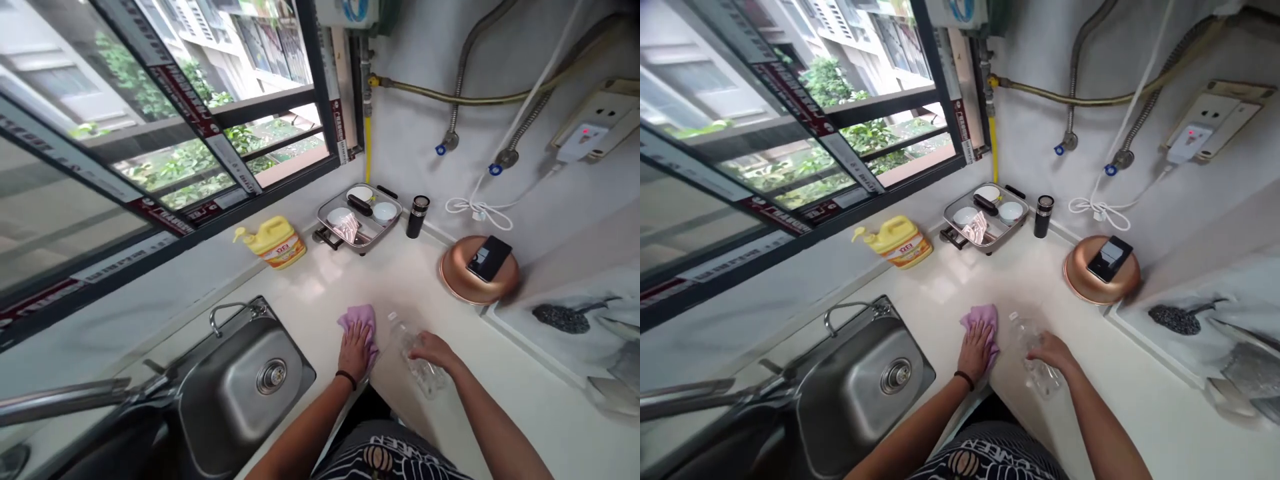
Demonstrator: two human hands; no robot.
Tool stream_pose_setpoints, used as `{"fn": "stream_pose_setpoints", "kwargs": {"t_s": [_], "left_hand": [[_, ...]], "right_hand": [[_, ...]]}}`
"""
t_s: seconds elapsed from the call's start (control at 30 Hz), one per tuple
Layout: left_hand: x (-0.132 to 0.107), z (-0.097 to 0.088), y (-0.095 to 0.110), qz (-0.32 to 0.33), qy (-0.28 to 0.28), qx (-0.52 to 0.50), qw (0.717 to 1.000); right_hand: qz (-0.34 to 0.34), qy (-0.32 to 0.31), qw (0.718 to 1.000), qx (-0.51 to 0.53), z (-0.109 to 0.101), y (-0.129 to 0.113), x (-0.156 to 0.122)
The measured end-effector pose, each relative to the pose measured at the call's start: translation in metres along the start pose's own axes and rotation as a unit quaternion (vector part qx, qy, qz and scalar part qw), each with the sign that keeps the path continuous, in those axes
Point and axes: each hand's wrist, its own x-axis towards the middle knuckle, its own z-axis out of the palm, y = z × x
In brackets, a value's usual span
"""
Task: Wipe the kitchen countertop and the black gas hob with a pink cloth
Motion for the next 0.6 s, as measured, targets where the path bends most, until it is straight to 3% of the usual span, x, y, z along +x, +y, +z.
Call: {"fn": "stream_pose_setpoints", "kwargs": {"t_s": [0.07,0.17,0.23,0.3,0.4,0.47,0.53,0.6], "left_hand": [[0.004,-0.007,-0.01,-0.039,0.007,0.0,0.999],[0.03,-0.028,-0.023,-0.097,0.009,-0.008,0.995],[0.066,-0.044,-0.025,-0.134,-0.003,-0.004,0.991],[0.112,-0.053,-0.015,-0.158,-0.015,0.01,0.987],[0.171,-0.046,0.036,-0.116,-0.036,0.017,0.992],[0.177,-0.03,0.089,-0.008,-0.072,0.007,0.997],[0.151,-0.009,0.146,0.155,-0.125,-0.01,0.98],[0.103,0.015,0.193,0.303,-0.183,-0.034,0.934]], "right_hand": [[0.019,-0.008,1.0,0.015,-0.004,0.01,-0.006],[0.047,0.006,0.997,0.053,-0.031,0.039,-0.03],[0.059,0.07,0.991,0.096,-0.053,0.061,-0.055],[0.069,0.183,0.971,0.136,-0.069,0.079,-0.082],[0.11,0.356,0.912,0.17,-0.082,0.103,-0.111],[0.157,0.438,0.866,0.183,-0.086,0.118,-0.121],[0.193,0.494,0.825,0.194,-0.087,0.133,-0.126],[0.204,0.524,0.801,0.206,-0.085,0.146,-0.129]]}}
